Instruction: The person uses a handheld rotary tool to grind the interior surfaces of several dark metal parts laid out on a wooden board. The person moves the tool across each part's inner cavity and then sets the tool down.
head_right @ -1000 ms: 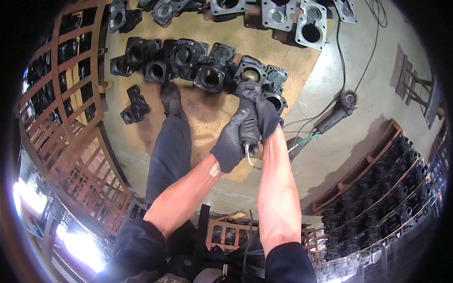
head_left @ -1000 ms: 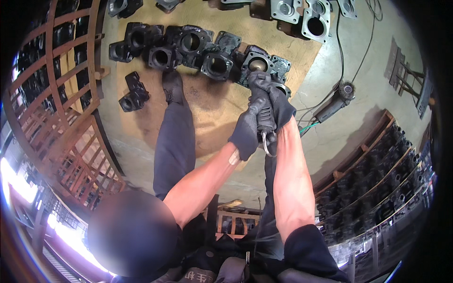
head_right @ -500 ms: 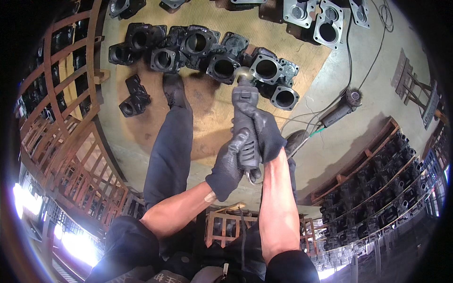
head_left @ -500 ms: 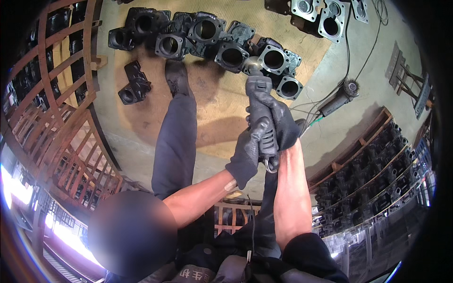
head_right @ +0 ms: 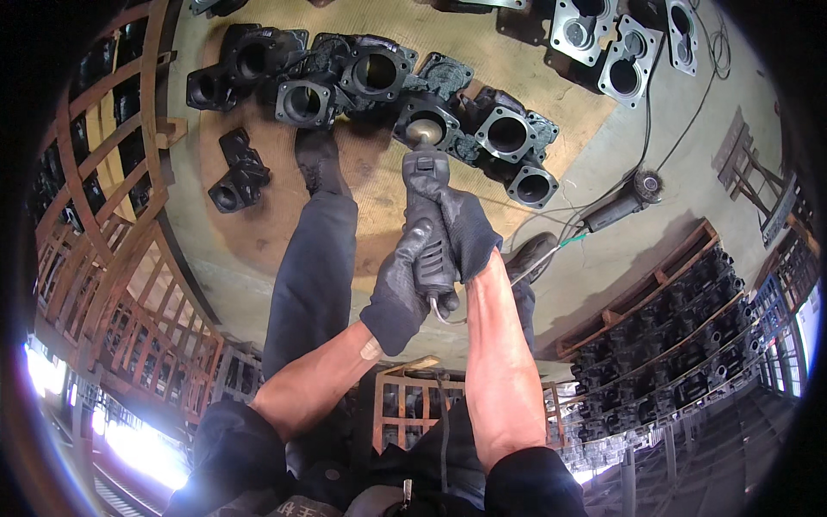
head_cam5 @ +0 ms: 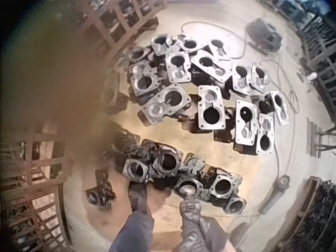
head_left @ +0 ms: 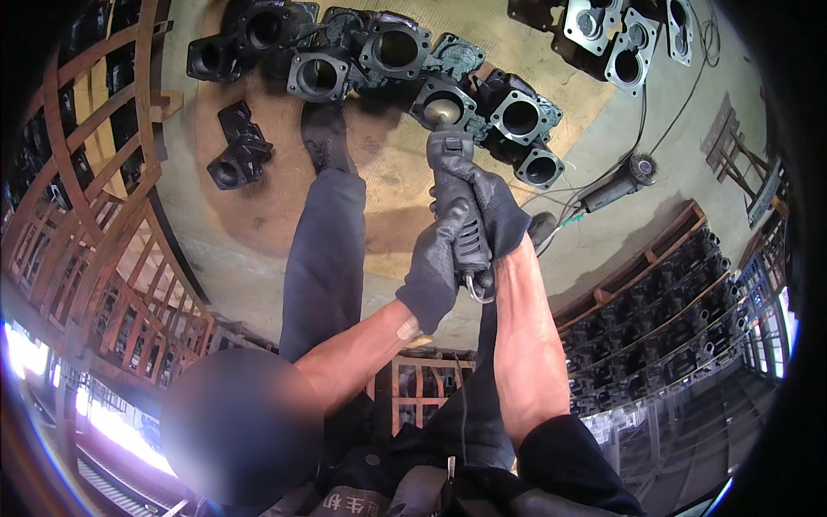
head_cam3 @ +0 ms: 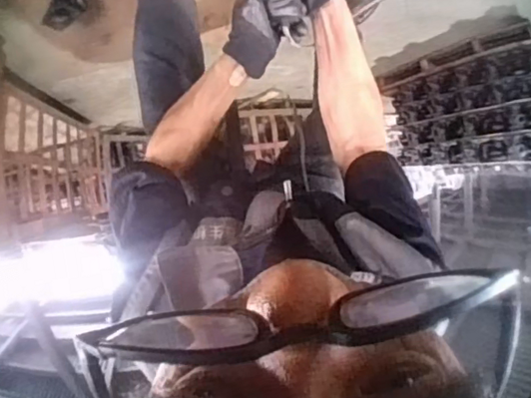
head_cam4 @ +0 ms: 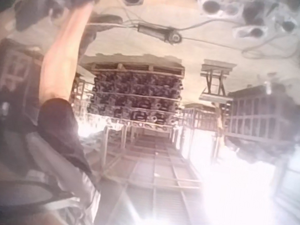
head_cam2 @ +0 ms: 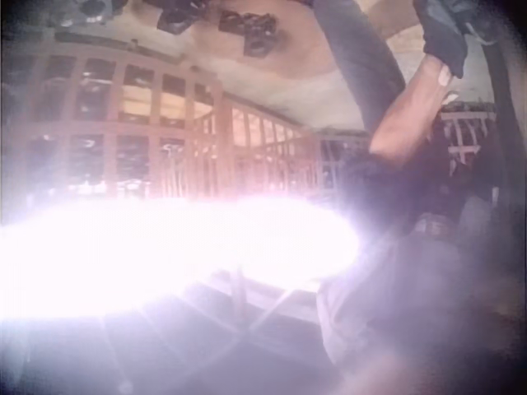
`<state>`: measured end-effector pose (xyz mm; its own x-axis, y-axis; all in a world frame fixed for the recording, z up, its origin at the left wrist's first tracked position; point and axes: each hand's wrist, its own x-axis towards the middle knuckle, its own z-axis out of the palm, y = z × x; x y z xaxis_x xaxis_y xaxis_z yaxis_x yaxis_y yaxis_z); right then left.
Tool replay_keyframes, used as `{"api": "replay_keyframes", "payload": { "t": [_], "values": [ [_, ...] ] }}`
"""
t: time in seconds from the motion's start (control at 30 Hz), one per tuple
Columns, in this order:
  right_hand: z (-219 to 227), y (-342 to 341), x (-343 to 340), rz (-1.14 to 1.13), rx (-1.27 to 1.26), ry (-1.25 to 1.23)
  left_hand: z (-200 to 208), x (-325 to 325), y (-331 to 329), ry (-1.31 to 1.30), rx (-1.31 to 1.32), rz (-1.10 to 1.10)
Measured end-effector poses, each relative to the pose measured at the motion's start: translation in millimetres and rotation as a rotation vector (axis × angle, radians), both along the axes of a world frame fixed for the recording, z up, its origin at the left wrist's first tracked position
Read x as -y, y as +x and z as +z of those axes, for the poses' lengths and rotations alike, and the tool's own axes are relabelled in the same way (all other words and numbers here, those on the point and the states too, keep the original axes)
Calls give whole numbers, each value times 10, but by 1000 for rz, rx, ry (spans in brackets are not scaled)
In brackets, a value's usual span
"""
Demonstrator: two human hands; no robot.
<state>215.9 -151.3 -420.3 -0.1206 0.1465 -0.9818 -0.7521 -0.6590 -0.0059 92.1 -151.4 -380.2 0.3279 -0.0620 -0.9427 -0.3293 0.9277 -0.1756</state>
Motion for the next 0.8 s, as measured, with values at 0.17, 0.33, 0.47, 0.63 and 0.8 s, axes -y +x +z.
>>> {"api": "replay_keyframes", "payload": {
  "t": [0.17,0.33,0.47,0.63,0.8],
  "values": [
    [-133,-5,-18,12,-17,-29,-11,-90,19,-14,-30,-31],
    [-292,-58,-9,-59,-26,8,-119,-158,-10,-22,-54,-34],
    [-627,-70,71,-117,-77,64,-203,-259,71,-4,-76,-57],
    [-308,-74,-17,-147,-87,-6,-159,-150,2,-42,-48,13],
    [-246,-90,65,-143,-31,9,-40,-139,-3,-29,-59,-5]
  ]
}}
